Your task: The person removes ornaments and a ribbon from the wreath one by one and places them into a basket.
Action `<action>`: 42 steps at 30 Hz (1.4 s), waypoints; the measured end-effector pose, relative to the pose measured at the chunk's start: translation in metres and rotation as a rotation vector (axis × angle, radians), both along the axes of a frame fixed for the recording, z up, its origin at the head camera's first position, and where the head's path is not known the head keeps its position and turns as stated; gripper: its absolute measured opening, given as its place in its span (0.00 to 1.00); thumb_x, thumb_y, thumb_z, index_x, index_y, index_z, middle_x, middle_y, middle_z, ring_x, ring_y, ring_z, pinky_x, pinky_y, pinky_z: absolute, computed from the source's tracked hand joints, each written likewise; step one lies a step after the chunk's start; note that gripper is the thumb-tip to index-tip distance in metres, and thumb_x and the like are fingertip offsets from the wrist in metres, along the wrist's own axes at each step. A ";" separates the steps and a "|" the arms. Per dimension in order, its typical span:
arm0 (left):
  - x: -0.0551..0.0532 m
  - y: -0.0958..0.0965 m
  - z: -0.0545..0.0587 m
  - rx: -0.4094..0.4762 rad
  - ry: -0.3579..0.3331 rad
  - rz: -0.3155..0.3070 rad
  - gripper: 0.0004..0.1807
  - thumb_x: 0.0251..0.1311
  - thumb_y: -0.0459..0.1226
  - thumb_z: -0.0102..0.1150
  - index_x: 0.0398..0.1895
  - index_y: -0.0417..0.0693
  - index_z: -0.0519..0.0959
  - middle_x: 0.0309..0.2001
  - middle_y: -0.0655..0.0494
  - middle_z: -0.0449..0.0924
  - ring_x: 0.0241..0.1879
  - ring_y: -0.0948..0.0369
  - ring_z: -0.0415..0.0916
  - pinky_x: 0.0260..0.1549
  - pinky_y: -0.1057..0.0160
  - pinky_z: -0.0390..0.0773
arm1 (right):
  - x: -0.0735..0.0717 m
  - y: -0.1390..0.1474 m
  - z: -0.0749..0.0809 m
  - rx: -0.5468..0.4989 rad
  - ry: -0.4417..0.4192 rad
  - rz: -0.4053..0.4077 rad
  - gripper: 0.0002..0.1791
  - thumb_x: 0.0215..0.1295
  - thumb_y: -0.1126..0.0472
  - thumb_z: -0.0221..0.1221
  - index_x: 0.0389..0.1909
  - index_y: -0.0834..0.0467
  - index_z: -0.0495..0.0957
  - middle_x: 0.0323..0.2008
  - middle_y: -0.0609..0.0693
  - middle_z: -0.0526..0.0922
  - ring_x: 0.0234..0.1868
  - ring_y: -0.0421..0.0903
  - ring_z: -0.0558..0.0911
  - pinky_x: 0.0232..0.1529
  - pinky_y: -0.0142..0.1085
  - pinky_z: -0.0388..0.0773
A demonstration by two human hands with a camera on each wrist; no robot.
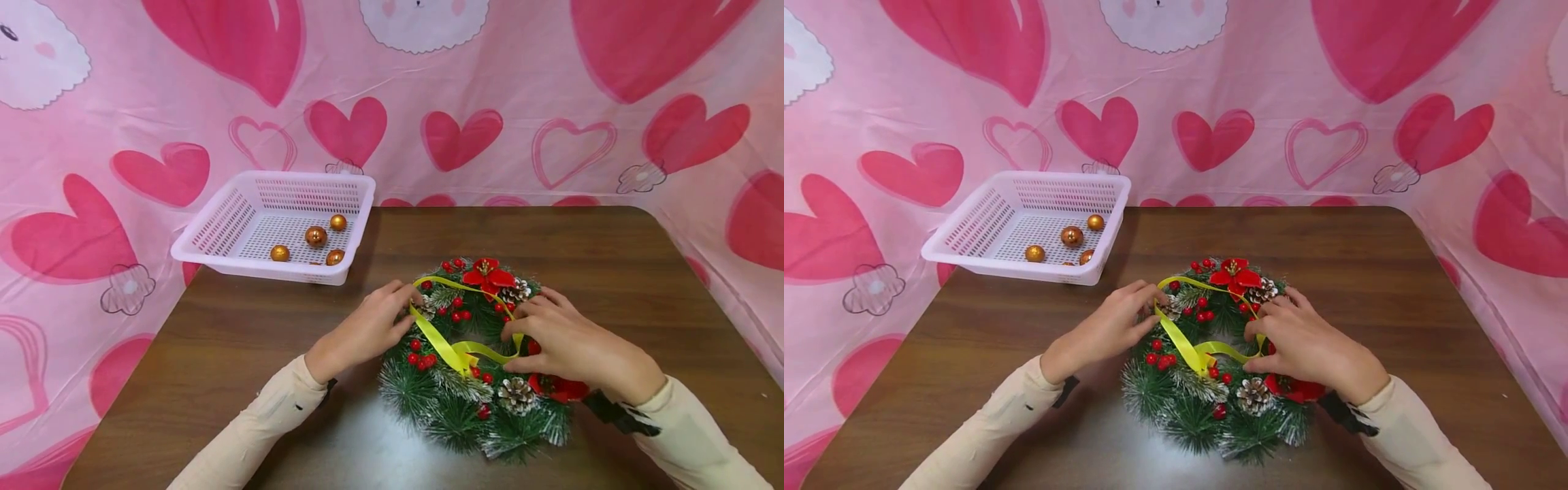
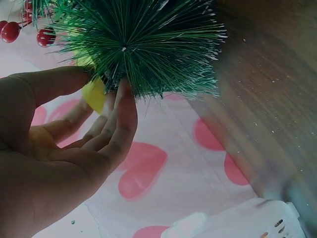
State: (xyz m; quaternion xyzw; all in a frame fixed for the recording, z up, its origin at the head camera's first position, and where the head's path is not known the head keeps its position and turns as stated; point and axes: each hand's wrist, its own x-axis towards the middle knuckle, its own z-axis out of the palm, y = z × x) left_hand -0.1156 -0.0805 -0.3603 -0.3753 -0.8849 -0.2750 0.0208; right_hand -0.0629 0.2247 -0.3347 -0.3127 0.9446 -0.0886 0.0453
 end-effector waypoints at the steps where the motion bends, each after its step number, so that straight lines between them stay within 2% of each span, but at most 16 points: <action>1: -0.001 0.000 -0.001 0.004 0.016 -0.001 0.13 0.61 0.31 0.66 0.49 0.44 0.80 0.43 0.53 0.79 0.40 0.60 0.79 0.38 0.64 0.81 | -0.001 0.000 -0.001 0.002 0.006 0.001 0.13 0.53 0.43 0.72 0.37 0.42 0.85 0.38 0.41 0.81 0.48 0.53 0.77 0.64 0.68 0.52; 4: -0.002 0.000 -0.003 -0.001 0.047 -0.004 0.14 0.60 0.30 0.65 0.49 0.43 0.80 0.43 0.53 0.79 0.39 0.59 0.79 0.38 0.64 0.81 | -0.003 -0.002 -0.004 0.006 0.048 0.015 0.09 0.51 0.55 0.75 0.30 0.42 0.84 0.33 0.39 0.81 0.44 0.50 0.78 0.63 0.70 0.53; 7: -0.003 -0.001 -0.004 -0.014 0.059 -0.011 0.14 0.60 0.29 0.65 0.49 0.42 0.80 0.42 0.53 0.79 0.39 0.60 0.79 0.37 0.63 0.81 | -0.004 -0.004 -0.006 -0.005 0.087 0.026 0.14 0.51 0.65 0.74 0.22 0.42 0.81 0.28 0.36 0.79 0.40 0.49 0.78 0.61 0.72 0.55; 11: -0.005 -0.002 -0.002 -0.001 0.092 0.001 0.11 0.59 0.28 0.65 0.44 0.43 0.81 0.40 0.55 0.80 0.36 0.62 0.78 0.35 0.64 0.80 | -0.006 -0.005 -0.005 -0.036 0.138 0.028 0.18 0.50 0.70 0.72 0.18 0.45 0.77 0.23 0.35 0.77 0.35 0.47 0.78 0.59 0.70 0.62; 15: -0.006 -0.005 0.002 0.039 0.154 0.022 0.06 0.57 0.26 0.64 0.34 0.45 0.81 0.33 0.58 0.80 0.31 0.65 0.76 0.32 0.65 0.79 | -0.009 -0.005 0.000 -0.086 0.212 0.042 0.16 0.49 0.73 0.70 0.18 0.49 0.78 0.22 0.37 0.77 0.29 0.42 0.77 0.50 0.57 0.75; 17: -0.006 -0.007 0.004 0.059 0.179 0.026 0.07 0.56 0.25 0.62 0.31 0.45 0.81 0.31 0.59 0.79 0.30 0.66 0.75 0.31 0.66 0.78 | -0.010 -0.004 0.002 -0.107 0.230 0.045 0.14 0.50 0.74 0.70 0.20 0.51 0.80 0.22 0.38 0.77 0.28 0.41 0.75 0.45 0.52 0.77; 21: -0.005 -0.009 0.012 0.114 0.210 0.021 0.07 0.55 0.25 0.62 0.30 0.45 0.81 0.30 0.60 0.80 0.30 0.65 0.76 0.32 0.66 0.78 | -0.009 -0.004 0.008 -0.148 0.252 0.040 0.12 0.49 0.73 0.71 0.23 0.53 0.81 0.25 0.40 0.78 0.29 0.41 0.75 0.41 0.49 0.77; 27: -0.003 -0.012 0.024 0.232 0.169 -0.006 0.05 0.58 0.26 0.62 0.33 0.43 0.81 0.33 0.55 0.83 0.34 0.65 0.80 0.36 0.67 0.81 | -0.004 0.002 0.017 -0.239 0.317 -0.014 0.14 0.46 0.73 0.73 0.29 0.54 0.82 0.30 0.42 0.80 0.32 0.42 0.77 0.37 0.46 0.81; 31: -0.002 -0.018 0.032 0.346 0.142 -0.006 0.04 0.58 0.26 0.63 0.35 0.41 0.82 0.34 0.54 0.84 0.33 0.64 0.80 0.37 0.65 0.82 | -0.002 0.004 0.021 -0.311 0.399 -0.025 0.15 0.45 0.72 0.74 0.33 0.55 0.84 0.34 0.45 0.83 0.35 0.45 0.82 0.35 0.46 0.83; 33: -0.002 -0.020 0.036 0.409 0.131 0.004 0.04 0.58 0.26 0.64 0.35 0.40 0.82 0.34 0.53 0.84 0.33 0.64 0.80 0.36 0.65 0.82 | -0.002 0.005 0.022 -0.346 0.453 -0.020 0.06 0.58 0.61 0.71 0.34 0.56 0.84 0.35 0.46 0.84 0.36 0.45 0.83 0.35 0.46 0.83; 34: -0.002 -0.021 0.038 0.438 0.124 0.013 0.04 0.58 0.27 0.64 0.35 0.41 0.82 0.34 0.54 0.84 0.32 0.64 0.80 0.35 0.64 0.82 | -0.002 0.005 0.022 -0.361 0.477 -0.018 0.08 0.64 0.55 0.67 0.35 0.57 0.83 0.36 0.47 0.84 0.37 0.45 0.83 0.35 0.45 0.83; 36: -0.001 -0.023 0.042 0.497 0.101 0.032 0.04 0.58 0.26 0.64 0.35 0.41 0.83 0.33 0.54 0.85 0.31 0.65 0.80 0.32 0.64 0.82 | -0.003 0.004 0.022 -0.388 0.519 -0.016 0.21 0.73 0.44 0.55 0.35 0.57 0.84 0.37 0.47 0.84 0.38 0.45 0.83 0.39 0.40 0.81; 38: -0.001 -0.025 0.046 0.548 0.079 0.058 0.04 0.59 0.27 0.65 0.35 0.42 0.83 0.33 0.54 0.85 0.31 0.64 0.81 0.31 0.64 0.82 | -0.004 0.003 0.022 -0.410 0.550 -0.011 0.32 0.75 0.38 0.41 0.35 0.58 0.84 0.38 0.48 0.84 0.40 0.46 0.82 0.47 0.30 0.78; 42: 0.001 -0.030 0.053 0.659 0.036 0.102 0.04 0.60 0.27 0.66 0.36 0.42 0.83 0.34 0.54 0.85 0.31 0.61 0.80 0.30 0.66 0.80 | -0.004 0.000 0.021 -0.452 0.583 0.006 0.33 0.76 0.38 0.41 0.34 0.59 0.84 0.37 0.50 0.84 0.41 0.48 0.82 0.57 0.14 0.61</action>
